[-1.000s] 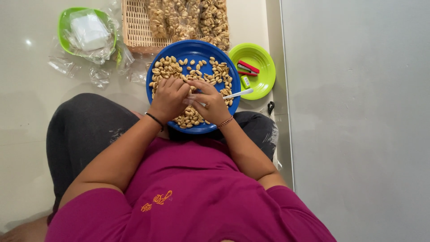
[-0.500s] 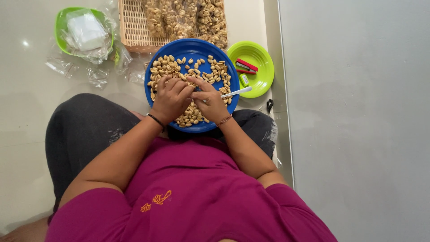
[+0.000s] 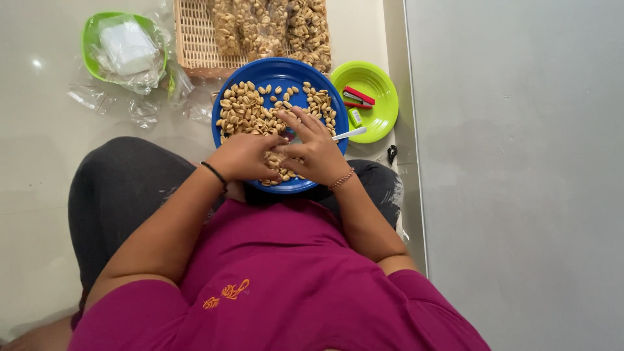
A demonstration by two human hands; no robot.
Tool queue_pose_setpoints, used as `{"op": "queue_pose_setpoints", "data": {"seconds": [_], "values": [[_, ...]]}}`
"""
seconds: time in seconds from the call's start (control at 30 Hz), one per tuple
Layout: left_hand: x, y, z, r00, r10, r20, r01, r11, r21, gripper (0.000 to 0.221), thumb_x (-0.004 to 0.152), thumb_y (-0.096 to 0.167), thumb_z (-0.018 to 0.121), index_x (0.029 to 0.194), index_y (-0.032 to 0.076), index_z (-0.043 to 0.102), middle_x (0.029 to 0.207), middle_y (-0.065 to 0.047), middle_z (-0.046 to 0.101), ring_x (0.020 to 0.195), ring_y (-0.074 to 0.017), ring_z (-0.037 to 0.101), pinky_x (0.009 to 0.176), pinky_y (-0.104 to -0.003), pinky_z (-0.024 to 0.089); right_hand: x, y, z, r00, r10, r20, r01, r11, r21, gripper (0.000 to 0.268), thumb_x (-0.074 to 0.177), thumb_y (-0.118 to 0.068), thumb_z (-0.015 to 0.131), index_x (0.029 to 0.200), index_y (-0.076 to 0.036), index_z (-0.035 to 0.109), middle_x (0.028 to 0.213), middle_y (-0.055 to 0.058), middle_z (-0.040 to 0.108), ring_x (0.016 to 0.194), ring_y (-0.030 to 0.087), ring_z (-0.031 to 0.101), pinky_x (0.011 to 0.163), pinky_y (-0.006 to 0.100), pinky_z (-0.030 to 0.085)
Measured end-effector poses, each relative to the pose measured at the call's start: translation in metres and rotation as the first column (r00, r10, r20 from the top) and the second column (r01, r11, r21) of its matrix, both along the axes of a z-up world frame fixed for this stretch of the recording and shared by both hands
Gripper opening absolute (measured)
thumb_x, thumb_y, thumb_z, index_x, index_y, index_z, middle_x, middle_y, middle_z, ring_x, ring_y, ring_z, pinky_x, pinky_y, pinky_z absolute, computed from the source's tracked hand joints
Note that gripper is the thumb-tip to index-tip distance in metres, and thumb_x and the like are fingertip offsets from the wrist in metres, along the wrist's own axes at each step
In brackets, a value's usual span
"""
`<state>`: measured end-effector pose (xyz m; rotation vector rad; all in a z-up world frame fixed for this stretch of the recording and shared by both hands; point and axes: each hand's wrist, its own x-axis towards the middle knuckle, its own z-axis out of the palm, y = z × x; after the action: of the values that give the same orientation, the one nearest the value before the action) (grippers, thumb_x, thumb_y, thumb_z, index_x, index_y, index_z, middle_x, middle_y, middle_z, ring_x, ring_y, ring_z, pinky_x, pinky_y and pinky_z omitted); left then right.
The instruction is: Sorting and inspecting peanuts in a bowl using hands and a spoon while sitting on the floor.
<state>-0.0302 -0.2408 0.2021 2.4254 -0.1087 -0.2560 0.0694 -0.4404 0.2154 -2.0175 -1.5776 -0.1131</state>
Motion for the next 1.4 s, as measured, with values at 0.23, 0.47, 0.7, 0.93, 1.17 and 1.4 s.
{"op": "queue_pose_setpoints", "data": {"seconds": [0.23,0.47,0.7,0.93,1.17,1.4], "values": [[0.001,-0.003,-0.002,0.925,-0.173,-0.337,0.063,0.948,-0.313,0.044,0.062,0.034,0.089,0.093,0.009,0.072,0.082,-0.012,0.076,0.092,-0.0362,0.074,0.079,-0.044,0.054,-0.013,-0.004,0.03,0.997,0.065,0.046,-0.06,0.991,-0.119,0.024,0.085,-0.03,0.084,0.108,-0.035,0.081,0.16,0.004,0.047,0.151,0.038,0.036,0.119,0.057,0.028],[0.001,-0.015,-0.021,0.967,-0.095,-0.237,0.014,0.947,-0.32,0.038,0.077,0.035,0.079,0.095,0.005,0.064,0.09,-0.022,0.072,0.101,-0.0442,0.069,0.081,-0.051,0.052,-0.011,-0.005,0.006,0.998,0.015,0.068,-0.004,0.989,-0.148,0.016,0.09,-0.019,0.076,0.094,-0.034,0.082,0.152,0.0,0.056,0.145,0.035,0.046,0.112,0.054,0.04],[-0.007,-0.015,0.002,0.968,-0.106,-0.227,0.013,0.926,-0.376,0.041,0.077,0.033,0.077,0.105,0.006,0.067,0.095,-0.021,0.074,0.105,-0.0421,0.07,0.086,-0.05,0.055,-0.02,-0.001,0.036,0.994,-0.022,0.106,0.047,0.968,-0.246,0.019,0.079,-0.039,0.087,0.097,-0.035,0.082,0.151,-0.001,0.057,0.144,0.032,0.047,0.114,0.054,0.037],[-0.004,-0.018,-0.029,0.98,-0.055,-0.193,-0.027,0.916,-0.401,0.038,0.077,0.033,0.078,0.106,0.01,0.067,0.091,-0.018,0.073,0.101,-0.0387,0.071,0.081,-0.048,0.056,-0.022,0.0,0.044,0.997,-0.044,0.064,0.063,0.941,-0.333,0.018,0.082,-0.027,0.084,0.098,-0.035,0.082,0.155,-0.002,0.054,0.145,0.032,0.046,0.113,0.056,0.038],[-0.008,-0.011,-0.019,0.991,-0.092,-0.096,0.041,0.898,-0.437,0.032,0.079,0.033,0.076,0.089,0.007,0.062,0.085,-0.018,0.07,0.096,-0.0421,0.07,0.081,-0.049,0.055,-0.027,0.008,0.054,1.0,0.001,-0.01,-0.004,0.92,-0.391,0.02,0.087,-0.019,0.077,0.098,-0.035,0.082,0.15,0.0,0.058,0.144,0.033,0.048,0.111,0.056,0.039],[-0.012,-0.012,-0.007,0.994,-0.092,-0.055,0.058,0.891,-0.45,0.034,0.077,0.033,0.079,0.083,0.008,0.056,0.081,-0.019,0.066,0.093,-0.042,0.069,0.079,-0.05,0.052,-0.028,0.009,0.064,0.999,-0.035,0.025,0.043,0.866,-0.498,0.022,0.082,-0.033,0.082,0.104,-0.032,0.082,0.156,-0.001,0.053,0.146,0.032,0.045,0.114,0.059,0.035]]}}
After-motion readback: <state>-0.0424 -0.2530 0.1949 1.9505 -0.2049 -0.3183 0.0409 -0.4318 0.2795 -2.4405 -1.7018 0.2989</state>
